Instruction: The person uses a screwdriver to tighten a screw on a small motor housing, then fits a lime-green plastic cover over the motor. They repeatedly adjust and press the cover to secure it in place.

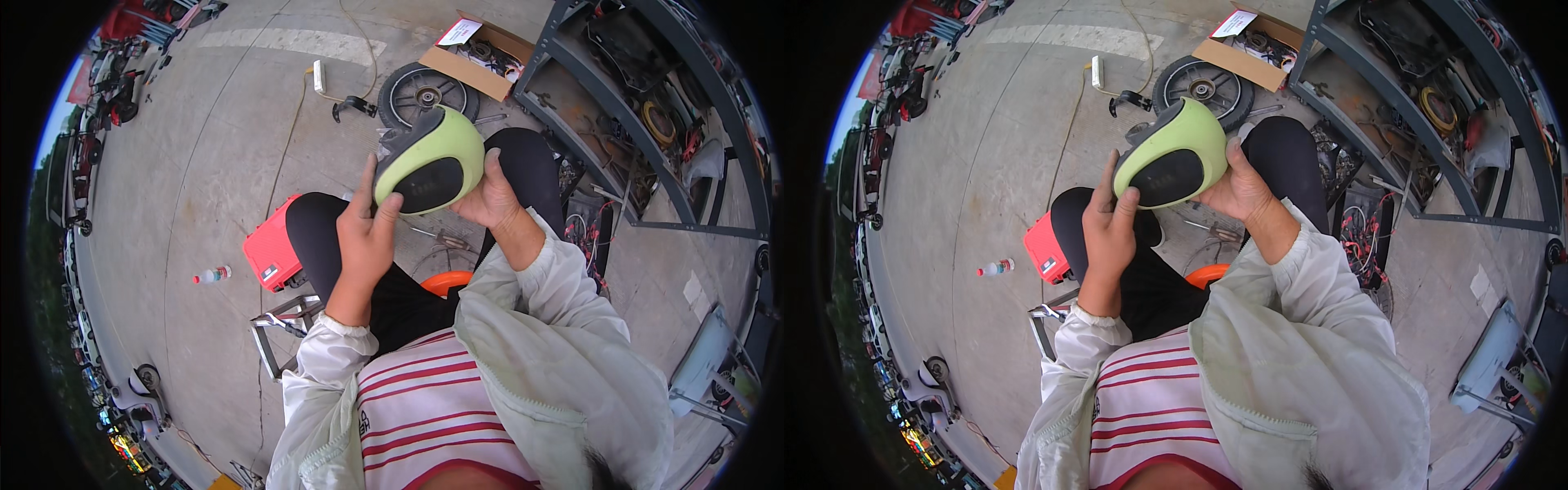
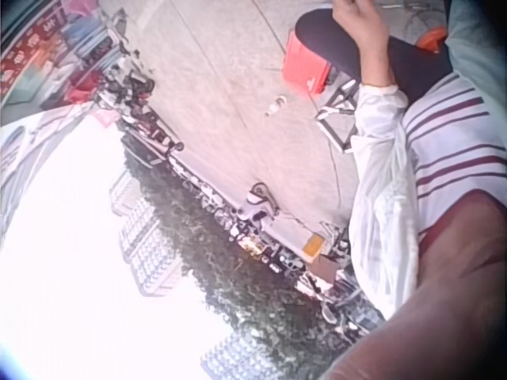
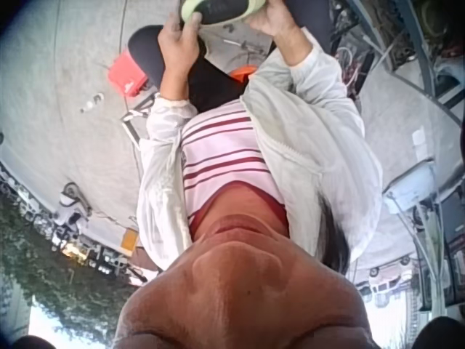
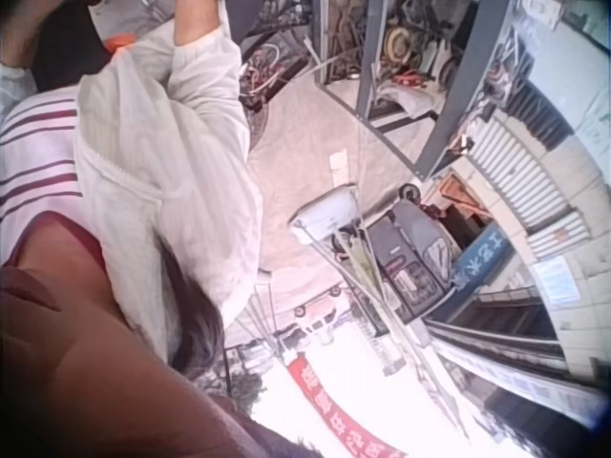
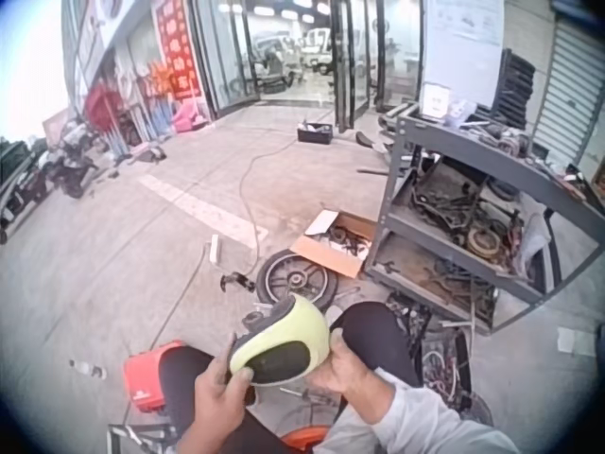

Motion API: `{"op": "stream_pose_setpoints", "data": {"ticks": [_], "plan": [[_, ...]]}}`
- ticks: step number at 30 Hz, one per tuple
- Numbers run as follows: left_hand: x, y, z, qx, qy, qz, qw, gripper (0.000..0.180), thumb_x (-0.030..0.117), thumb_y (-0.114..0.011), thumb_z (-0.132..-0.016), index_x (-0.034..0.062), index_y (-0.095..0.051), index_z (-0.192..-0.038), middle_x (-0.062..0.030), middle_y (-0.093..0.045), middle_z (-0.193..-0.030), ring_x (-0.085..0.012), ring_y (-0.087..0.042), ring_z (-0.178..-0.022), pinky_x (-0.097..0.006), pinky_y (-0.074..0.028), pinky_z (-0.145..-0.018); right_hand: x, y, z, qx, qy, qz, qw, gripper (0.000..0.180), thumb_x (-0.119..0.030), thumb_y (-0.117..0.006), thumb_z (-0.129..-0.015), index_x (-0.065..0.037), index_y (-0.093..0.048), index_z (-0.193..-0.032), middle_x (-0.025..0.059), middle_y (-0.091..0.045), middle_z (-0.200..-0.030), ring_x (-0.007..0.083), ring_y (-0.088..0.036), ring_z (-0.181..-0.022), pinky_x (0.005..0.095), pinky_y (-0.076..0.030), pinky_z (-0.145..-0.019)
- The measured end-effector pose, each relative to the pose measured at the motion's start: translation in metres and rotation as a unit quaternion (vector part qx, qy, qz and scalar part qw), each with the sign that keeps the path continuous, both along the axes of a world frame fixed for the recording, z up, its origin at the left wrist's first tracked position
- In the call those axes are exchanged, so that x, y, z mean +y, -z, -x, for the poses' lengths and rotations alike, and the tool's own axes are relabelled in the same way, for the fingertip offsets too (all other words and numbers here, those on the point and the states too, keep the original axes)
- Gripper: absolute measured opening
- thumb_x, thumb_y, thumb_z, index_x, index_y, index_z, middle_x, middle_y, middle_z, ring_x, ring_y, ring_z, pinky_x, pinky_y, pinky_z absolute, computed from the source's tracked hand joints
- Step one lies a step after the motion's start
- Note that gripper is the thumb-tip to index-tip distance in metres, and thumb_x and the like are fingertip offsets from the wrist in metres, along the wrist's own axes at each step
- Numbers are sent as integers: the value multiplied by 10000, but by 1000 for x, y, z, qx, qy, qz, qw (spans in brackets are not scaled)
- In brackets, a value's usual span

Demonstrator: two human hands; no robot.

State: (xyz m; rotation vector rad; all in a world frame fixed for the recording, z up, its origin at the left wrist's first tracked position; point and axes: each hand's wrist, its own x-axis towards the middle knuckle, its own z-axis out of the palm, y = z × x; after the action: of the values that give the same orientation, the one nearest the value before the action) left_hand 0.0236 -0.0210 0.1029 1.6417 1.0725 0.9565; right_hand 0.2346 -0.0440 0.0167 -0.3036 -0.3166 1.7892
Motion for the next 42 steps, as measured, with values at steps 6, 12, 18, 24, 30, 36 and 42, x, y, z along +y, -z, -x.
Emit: {"op": "stream_pose_setpoints", "data": {"ticks": [6, 12, 18, 24, 30, 36, 42], "plan": [[20, 9, 13, -65, 15, 129, 989, 559, 201, -580, -1054, -60, -405, -1516, -159, -635, -1326, -184, -581, -1211, -294, -435, -1052, 0, -5, 4, -35, -12, 36, 999, 850, -698, -558, -916, -127, -401, -1526, 104, -476, -1529, 300, -449, -1418, 540, -371, -1163], [15, 27, 21, -83, -12, 144, 986, 507, 213, -593, -1046, -56, -484, -1461, -134, -663, -1266, -180, -617, -1142, -302, -474, -997, -8, -9, 20, -5, 20, 82, 996, 806, -684, -504, -957, -134, -386, -1534, 115, -434, -1555, 319, -417, -1439, 560, -363, -1166], [3, 14, 24, 4, -13, 122, 992, 491, 188, -607, -1029, -17, -507, -1464, -109, -691, -1181, -164, -636, -1066, -291, -494, -946, -12, 10, 18, 94, -26, 56, 994, 811, -689, -516, -944, -160, -378, -1543, 90, -430, -1564, 288, -412, -1444, 541, -366, -1166], [-4, 9, 25, -52, 7, 54, 997, 507, 172, -592, -1020, -27, -485, -1474, -131, -667, -1194, -185, -606, -1136, -308, -456, -1006, -19, 12, 19, -34, 9, 13, 999, 950, -768, -483, -896, -86, -368, -1548, 126, -447, -1554, 284, -419, -1442, 500, -347, -1186], [-7, 7, 39, -5, 13, -16, 1000, 541, 199, -628, -942, -40, -510, -1414, -151, -606, -1298, -226, -572, -1202, -349, -421, -1058, -27, -12, 22, -116, 32, -55, 991, 1081, -569, -759, -841, -130, -154, -1622, 91, -396, -1566, 264, -403, -1450, 447, -371, -1174], [-12, -7, 40, -70, 28, -29, 997, 511, 161, -708, -885, -16, -603, -1352, -97, -646, -1191, -176, -609, -1083, -302, -463, -974, -27, -46, 25, -198, 68, -81, 975, 1396, -615, -888, -632, -78, -74, -1630, 133, -311, -1606, 264, -325, -1491, 403, -287, -1207], [-14, 3, 44, -118, 54, -67, 989, 518, 326, -670, -980, -49, -595, -1330, -156, -611, -1293, -228, -568, -1197, -353, -399, -1064, -27, -61, 13, -337, 78, -130, 929, 1457, -501, -968, -559, -36, -86, -1622, 140, -321, -1578, 257, -320, -1471, 372, -254, -1205]]}}
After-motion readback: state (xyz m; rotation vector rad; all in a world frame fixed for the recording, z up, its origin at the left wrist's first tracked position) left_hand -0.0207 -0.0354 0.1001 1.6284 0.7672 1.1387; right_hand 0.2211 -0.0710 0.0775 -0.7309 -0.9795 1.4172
